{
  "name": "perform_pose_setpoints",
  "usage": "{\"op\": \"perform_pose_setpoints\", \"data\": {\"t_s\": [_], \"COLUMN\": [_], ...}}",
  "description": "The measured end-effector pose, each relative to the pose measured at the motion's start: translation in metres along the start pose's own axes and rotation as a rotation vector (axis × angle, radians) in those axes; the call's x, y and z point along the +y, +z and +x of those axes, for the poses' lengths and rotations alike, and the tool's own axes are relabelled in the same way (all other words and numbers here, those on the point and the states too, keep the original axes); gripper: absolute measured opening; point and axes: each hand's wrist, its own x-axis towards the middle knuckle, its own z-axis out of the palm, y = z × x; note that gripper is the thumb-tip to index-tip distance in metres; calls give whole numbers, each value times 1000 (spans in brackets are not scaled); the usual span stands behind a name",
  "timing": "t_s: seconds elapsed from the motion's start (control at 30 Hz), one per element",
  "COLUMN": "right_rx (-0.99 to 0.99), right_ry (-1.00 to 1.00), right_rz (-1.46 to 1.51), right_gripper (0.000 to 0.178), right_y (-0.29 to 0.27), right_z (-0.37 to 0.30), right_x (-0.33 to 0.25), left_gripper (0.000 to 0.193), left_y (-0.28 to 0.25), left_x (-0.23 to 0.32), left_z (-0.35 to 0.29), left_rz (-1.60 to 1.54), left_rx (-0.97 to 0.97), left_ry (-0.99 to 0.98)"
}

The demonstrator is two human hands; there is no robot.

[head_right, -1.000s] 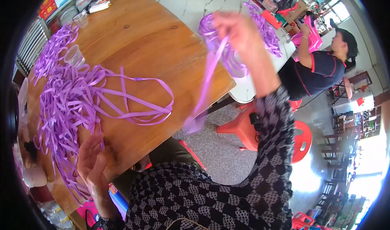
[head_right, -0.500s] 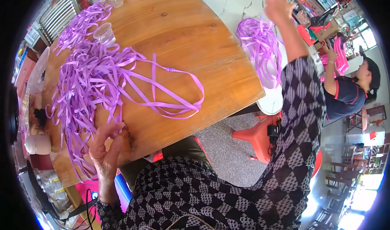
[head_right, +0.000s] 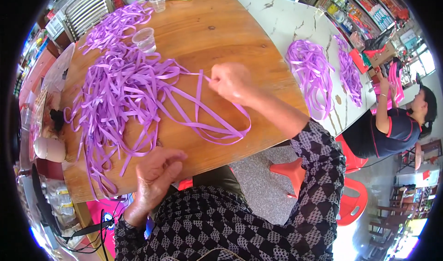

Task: The person picks up a purple ribbon from a pile on a table and ties a knot in it by hand. They then pull the ends to tighten the knot before repeating the process with another ribbon.

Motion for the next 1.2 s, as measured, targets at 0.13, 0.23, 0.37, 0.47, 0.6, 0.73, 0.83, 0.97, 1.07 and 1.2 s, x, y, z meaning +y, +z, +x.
{"op": "perform_pose_setpoints", "data": {"t_s": [0.13, 0.23, 0.37, 0.47, 0.6, 0.73, 0.83, 0.97, 1.07, 1.2], "right_rx": [-14, -27, 69, -31, 165, 81, -441, -238, -120, -34], "right_ry": [133, 171, -332, -394, -271, -70, 137, 199, 171, 81], "right_rz": [434, 515, 267, 270, 417, 908, 1132, 1031, 843, 616], "right_gripper": [12, 10, 9, 10, 16, 25, 19, 8, 6, 8], "right_y": [-48, -39, 12, 25, 8, -12, -13, -2, 1, 13], "right_z": [0, -33, -84, -93, -74, -44, -38, -47, -54, -67], "right_x": [-38, -97, -131, -132, -114, -130, -127, -106, -106, -109], "left_gripper": [17, 25, 30, 26, 22, 23, 23, 23, 21, 18], "left_y": [4, 8, 8, -13, -32, -27, -36, -57, -59, -55], "left_x": [-2, 9, 18, 3, 9, 24, 30, 9, -8, -7], "left_z": [0, 11, 34, 30, 19, 10, 10, 6, 1, 6], "left_rz": [-203, -591, -1092, -1138, -1016, -690, -720, -953, -1138, -1217], "left_rx": [-51, 38, 148, 130, 114, -52, -4, 54, 65, 182], "left_ry": [-120, -301, -551, -404, -490, -433, -418, -461, -449, -299]}}
